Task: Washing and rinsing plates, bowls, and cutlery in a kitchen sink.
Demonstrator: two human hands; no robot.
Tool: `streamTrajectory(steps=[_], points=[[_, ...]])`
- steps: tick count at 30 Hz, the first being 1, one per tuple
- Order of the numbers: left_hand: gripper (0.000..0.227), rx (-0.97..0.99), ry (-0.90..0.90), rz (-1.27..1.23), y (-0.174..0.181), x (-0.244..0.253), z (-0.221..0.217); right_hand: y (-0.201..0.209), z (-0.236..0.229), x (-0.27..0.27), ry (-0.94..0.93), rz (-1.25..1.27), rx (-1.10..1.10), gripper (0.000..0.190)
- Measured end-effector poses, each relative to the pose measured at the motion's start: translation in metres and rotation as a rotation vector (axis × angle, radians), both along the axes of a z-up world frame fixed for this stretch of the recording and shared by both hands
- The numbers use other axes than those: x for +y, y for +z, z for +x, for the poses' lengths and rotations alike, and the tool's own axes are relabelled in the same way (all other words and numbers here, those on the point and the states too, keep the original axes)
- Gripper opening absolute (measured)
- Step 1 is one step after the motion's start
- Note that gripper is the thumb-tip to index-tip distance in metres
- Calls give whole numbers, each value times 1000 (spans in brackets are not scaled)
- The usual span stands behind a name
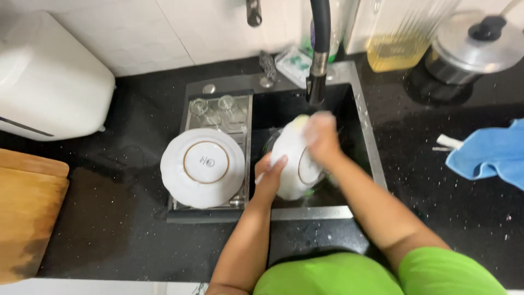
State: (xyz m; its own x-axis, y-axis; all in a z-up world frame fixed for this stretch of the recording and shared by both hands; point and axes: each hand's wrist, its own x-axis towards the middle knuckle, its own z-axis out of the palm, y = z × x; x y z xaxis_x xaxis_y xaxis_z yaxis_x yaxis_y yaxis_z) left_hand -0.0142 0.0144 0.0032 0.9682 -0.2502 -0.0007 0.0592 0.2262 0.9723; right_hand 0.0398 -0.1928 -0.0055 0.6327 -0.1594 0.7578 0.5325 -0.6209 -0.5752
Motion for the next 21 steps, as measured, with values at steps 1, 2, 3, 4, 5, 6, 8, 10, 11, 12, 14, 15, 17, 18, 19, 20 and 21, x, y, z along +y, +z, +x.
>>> streamTrajectory(steps=[1, 2, 3, 4, 5, 6, 8, 10, 11, 12, 14, 15, 17, 18, 19, 20, 21], points=[[33, -4, -2, 1, 4, 1, 2, -15, 10, -13, -2, 1, -4, 14], [34, 6, 28, -73, 8, 1, 3, -29, 20, -27, 100, 425, 252, 8], [35, 12, 60, -152, 11, 0, 5, -43, 32, -42, 210, 841, 507, 6], [35, 6, 62, -155, 11, -2, 10, -37, 41, -44, 213, 838, 502, 6], [37, 51, 88, -240, 8, -1, 7, -38, 40, -44, 163, 899, 576, 8], [38, 96, 115, -325, 4, 0, 4, -38, 39, -45, 113, 960, 651, 11], [39, 66, 79, -225, -3, 6, 8, -40, 41, -51, 104, 744, 448, 13], [41, 41, 29, -132, -6, 11, 10, -33, 33, -54, 80, 519, 252, 16], [42, 4, -37, 2, -5, 14, 12, -23, 28, -52, 162, 489, 264, 11], [43, -34, -104, 135, -4, 17, 13, -13, 24, -49, 243, 458, 275, 10], [43, 16, -161, 78, 12, 13, 12, 14, 9, -34, 185, 287, 280, 15], [43, 71, -214, 28, 18, 11, 8, 25, -2, -26, 130, 121, 292, 21], [39, 0, -212, 170, 14, 3, 4, 29, -7, -24, 91, 87, 412, 24], [36, -80, -196, 310, 13, 0, 3, 32, -7, -22, 65, 50, 526, 28], [36, -80, -204, 308, 8, -3, 3, 27, -10, -14, 57, 51, 528, 28], [35, -144, -165, 323, 2, -6, 4, 22, -12, -6, 7, -30, 371, 27], [35, -207, -122, 337, -3, -8, 5, 18, -13, 4, -38, -113, 214, 28]])
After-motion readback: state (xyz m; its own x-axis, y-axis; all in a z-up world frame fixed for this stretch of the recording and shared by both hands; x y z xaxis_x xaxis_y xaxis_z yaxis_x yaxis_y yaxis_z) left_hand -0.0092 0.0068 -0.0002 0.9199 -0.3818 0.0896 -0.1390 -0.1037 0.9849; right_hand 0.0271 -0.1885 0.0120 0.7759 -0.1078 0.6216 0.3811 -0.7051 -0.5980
